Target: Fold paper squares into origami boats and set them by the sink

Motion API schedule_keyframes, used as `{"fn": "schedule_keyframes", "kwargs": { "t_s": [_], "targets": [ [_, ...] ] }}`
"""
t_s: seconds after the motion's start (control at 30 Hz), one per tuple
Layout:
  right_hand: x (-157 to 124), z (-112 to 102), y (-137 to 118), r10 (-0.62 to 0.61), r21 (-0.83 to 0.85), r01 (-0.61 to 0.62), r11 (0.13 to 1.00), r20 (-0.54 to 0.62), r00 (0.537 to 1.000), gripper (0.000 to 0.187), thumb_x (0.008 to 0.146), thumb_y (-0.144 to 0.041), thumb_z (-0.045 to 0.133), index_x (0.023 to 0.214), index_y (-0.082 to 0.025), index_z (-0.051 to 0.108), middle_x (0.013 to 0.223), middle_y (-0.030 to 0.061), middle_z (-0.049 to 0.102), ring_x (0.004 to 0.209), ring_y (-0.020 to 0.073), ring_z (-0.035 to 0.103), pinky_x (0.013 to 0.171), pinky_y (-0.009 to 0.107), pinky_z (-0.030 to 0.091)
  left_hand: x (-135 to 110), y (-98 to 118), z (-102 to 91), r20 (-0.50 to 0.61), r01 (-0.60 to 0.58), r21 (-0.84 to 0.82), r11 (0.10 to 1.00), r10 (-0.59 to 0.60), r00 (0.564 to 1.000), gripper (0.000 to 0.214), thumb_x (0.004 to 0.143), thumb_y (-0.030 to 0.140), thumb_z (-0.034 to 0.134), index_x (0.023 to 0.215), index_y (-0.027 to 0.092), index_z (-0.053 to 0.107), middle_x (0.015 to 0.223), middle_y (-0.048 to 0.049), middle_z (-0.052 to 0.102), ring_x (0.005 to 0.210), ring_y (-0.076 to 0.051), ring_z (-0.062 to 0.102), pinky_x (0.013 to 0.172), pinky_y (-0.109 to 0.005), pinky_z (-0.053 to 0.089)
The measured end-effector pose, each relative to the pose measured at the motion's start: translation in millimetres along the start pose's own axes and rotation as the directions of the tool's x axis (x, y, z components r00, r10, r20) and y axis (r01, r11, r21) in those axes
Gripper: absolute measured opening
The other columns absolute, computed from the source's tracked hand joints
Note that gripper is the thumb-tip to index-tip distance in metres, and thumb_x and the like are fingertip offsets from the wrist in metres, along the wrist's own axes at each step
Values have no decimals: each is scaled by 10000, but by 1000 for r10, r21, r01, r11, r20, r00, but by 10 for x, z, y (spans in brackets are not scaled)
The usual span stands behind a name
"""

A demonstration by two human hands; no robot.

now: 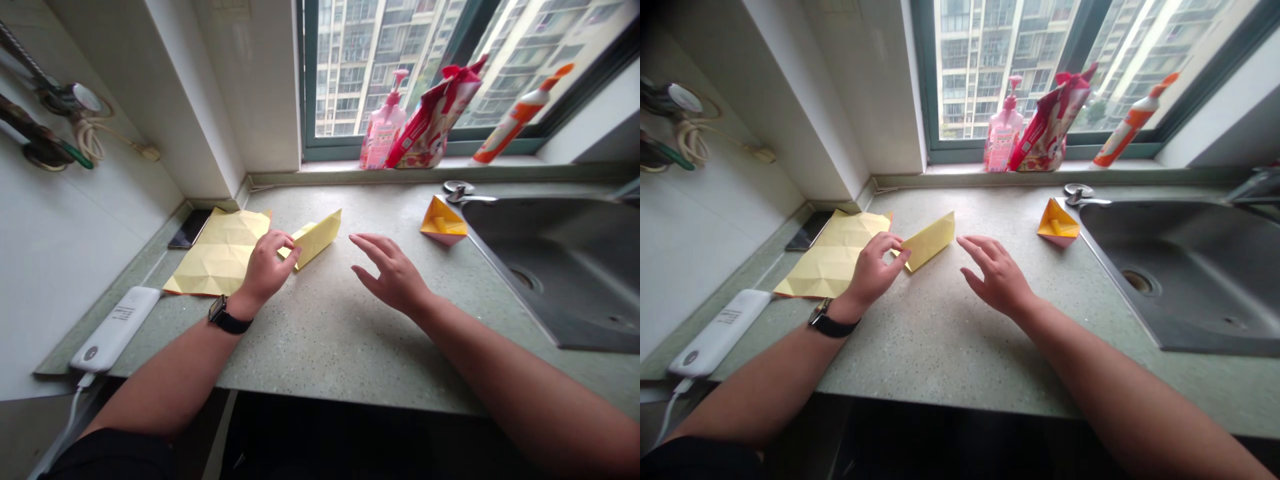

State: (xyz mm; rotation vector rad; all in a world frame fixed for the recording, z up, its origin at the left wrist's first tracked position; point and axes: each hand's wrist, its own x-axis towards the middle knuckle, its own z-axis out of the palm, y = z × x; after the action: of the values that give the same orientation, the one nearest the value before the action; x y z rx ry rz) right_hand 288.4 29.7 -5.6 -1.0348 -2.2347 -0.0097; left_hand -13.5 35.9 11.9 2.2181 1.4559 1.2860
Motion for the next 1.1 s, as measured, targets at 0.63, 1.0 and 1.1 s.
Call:
{"fn": "schedule_keyframes", "kwargs": {
  "t_s": [0.63,1.0,1.1],
  "targets": [
    [-15,65,2,-247,103,229,968,219,944,229,1039,-187,614,1065,-269,826,1047,43,844,940,218,775,888,386,580,-121,-75,117,506,-289,-199,936,351,788,331,974,286,812,1290,227,732,1364,-117,749,1306,-293,678,1160,-483,541],
    [-9,52,65,-177,140,141,980,290,941,210,1022,-187,618,1035,-267,811,979,37,832,919,212,771,829,344,596,-116,-73,86,546,-267,-191,945,328,771,171,994,251,776,1161,219,763,1297,-84,790,1206,-260,727,1089,-414,555],
    [-11,33,152,-116,64,103,993,264,958,168,1015,-215,624,994,-257,785,962,48,825,915,227,770,816,354,589,-106,-44,89,552,-280,-169,945,326,768,125,1036,291,731,1127,218,774,1222,-76,814,1151,-259,743,1071,-421,553]
  ]
}}
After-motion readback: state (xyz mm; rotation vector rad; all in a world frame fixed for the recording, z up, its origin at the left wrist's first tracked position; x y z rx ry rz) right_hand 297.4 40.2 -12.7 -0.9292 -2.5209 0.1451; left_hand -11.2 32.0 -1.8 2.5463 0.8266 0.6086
